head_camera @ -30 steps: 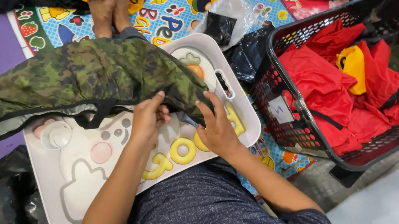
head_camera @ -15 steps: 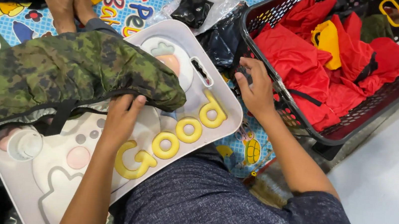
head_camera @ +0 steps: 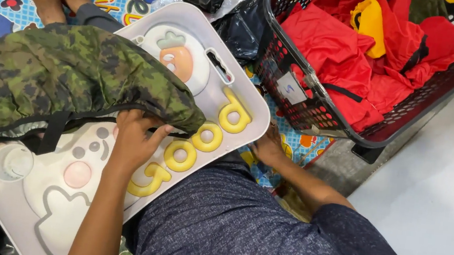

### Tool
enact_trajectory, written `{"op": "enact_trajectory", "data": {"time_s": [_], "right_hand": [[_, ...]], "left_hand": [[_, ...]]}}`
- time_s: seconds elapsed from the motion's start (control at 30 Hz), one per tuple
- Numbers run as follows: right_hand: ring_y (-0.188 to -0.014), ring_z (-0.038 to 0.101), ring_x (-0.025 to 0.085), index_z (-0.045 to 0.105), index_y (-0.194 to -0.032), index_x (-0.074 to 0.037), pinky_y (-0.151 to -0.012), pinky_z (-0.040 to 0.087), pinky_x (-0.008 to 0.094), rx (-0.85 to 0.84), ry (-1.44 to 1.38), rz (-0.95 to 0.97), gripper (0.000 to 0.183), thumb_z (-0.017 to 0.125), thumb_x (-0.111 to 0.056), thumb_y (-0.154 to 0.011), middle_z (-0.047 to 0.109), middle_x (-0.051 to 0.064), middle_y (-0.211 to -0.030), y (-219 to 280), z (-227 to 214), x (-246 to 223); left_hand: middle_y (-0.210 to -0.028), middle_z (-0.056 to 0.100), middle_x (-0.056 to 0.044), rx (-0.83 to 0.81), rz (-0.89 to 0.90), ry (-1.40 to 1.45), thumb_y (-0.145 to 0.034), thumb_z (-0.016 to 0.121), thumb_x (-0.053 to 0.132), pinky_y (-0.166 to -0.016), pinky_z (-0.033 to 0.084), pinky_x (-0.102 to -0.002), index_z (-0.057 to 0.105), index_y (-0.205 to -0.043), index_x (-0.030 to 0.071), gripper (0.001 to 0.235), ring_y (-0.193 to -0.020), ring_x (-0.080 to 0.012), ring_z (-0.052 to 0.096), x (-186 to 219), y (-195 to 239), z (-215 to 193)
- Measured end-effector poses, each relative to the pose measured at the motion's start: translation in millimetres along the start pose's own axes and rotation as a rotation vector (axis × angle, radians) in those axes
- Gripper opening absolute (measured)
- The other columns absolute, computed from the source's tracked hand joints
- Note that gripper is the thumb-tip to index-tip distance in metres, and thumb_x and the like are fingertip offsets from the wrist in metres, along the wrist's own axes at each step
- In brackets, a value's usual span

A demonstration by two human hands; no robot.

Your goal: The person sits on the floor and uses pink scissors to cut the hem of a camouflage-patterned garment. They hold the fabric taut with one hand while cutting along the edge with the other, occasionally adjusting the garment's position on a white tray.

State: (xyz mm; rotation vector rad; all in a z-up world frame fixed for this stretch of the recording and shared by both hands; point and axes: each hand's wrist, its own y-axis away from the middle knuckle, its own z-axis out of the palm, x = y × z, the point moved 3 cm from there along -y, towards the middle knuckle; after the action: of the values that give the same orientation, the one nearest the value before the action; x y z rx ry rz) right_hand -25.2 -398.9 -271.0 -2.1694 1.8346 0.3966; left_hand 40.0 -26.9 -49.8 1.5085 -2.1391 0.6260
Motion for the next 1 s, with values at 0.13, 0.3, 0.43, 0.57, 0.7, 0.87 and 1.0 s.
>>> {"op": "enact_trajectory", "data": {"time_s": [0.13, 0.3, 0.43, 0.57, 0.7, 0.87, 1.0], "right_hand": [[-0.144, 0.039, 0.043, 0.052, -0.145, 0.000, -0.127, 0.014, 0.055, -0.208, 0.240, 0.071, 0.071, 0.047, -0.053, -0.098, 0.052, 0.023, -0.150, 1.3, 13.2, 3.5], [-0.124, 0.056, 0.043, 0.063, -0.127, 0.004, -0.120, 0.026, 0.058, 0.114, 0.255, -0.044, 0.056, 0.056, -0.040, -0.093, 0.067, 0.027, -0.121, -2.7, 22.5, 0.8], [-0.120, 0.056, 0.048, 0.065, -0.123, 0.009, -0.113, 0.037, 0.060, 0.328, 0.192, -0.172, 0.045, 0.063, -0.019, -0.088, 0.067, 0.029, -0.115, -4.1, 28.1, 1.4], [-0.101, 0.062, 0.045, 0.069, -0.109, 0.008, -0.094, 0.048, 0.057, 0.489, 0.174, -0.249, 0.040, 0.069, -0.018, -0.078, 0.067, 0.023, -0.097, -7.1, 15.2, -6.8], [-0.090, 0.063, 0.042, 0.070, -0.104, 0.006, -0.083, 0.052, 0.055, 0.555, 0.144, -0.286, 0.038, 0.071, -0.017, -0.073, 0.065, 0.019, -0.089, -5.4, 12.6, -6.7], [-0.090, 0.064, 0.038, 0.069, -0.106, 0.006, -0.077, 0.054, 0.048, 0.638, 0.111, -0.190, 0.042, 0.072, -0.021, -0.075, 0.064, 0.016, -0.094, -10.0, -2.2, -12.7], [-0.103, 0.066, 0.039, 0.068, -0.112, 0.003, -0.096, 0.052, 0.049, 0.464, -0.135, 0.039, 0.034, 0.071, -0.019, -0.087, 0.067, 0.024, -0.099, -20.6, -40.2, -30.9]], "left_hand": [[-0.089, 0.062, -0.009, 0.104, 0.017, 0.032, -0.097, 0.068, 0.056, -0.100, 0.036, -0.038, 0.081, -0.085, 0.018, 0.042, -0.091, -0.0302, 0.059, 11.6, 0.7, -3.9], [-0.087, 0.065, -0.006, 0.170, 0.017, 0.165, -0.102, 0.060, 0.055, -0.100, 0.039, -0.037, 0.079, -0.089, 0.018, 0.043, -0.089, -0.0266, 0.060, 10.2, -0.6, -4.7], [-0.074, 0.061, -0.005, 0.264, -0.096, 0.355, -0.103, 0.070, 0.040, -0.094, 0.044, -0.033, 0.072, -0.068, 0.015, 0.043, -0.082, -0.0244, 0.062, 5.7, -2.4, 1.2], [-0.055, 0.037, -0.001, 0.417, -0.140, 0.603, -0.099, 0.075, 0.020, -0.064, 0.036, -0.028, 0.052, -0.053, 0.011, 0.052, -0.060, -0.0111, 0.039, 23.1, 6.2, -9.5], [-0.075, 0.051, -0.001, 0.491, -0.112, 1.149, -0.097, 0.066, 0.012, -0.076, 0.042, -0.027, 0.051, -0.078, 0.011, 0.024, -0.078, -0.0121, 0.049, 25.2, 3.7, -8.3], [-0.108, 0.072, -0.013, 0.356, -0.151, 1.383, -0.095, 0.063, 0.011, -0.100, 0.054, -0.035, 0.068, -0.115, -0.001, 0.024, -0.107, -0.0202, 0.070, 8.0, -0.4, 3.7], [-0.098, 0.071, -0.019, 0.293, -0.057, 1.515, -0.089, 0.061, 0.002, -0.098, 0.055, -0.041, 0.071, -0.106, -0.006, 0.022, -0.098, -0.0266, 0.071, -10.0, 0.1, 8.0]]}}
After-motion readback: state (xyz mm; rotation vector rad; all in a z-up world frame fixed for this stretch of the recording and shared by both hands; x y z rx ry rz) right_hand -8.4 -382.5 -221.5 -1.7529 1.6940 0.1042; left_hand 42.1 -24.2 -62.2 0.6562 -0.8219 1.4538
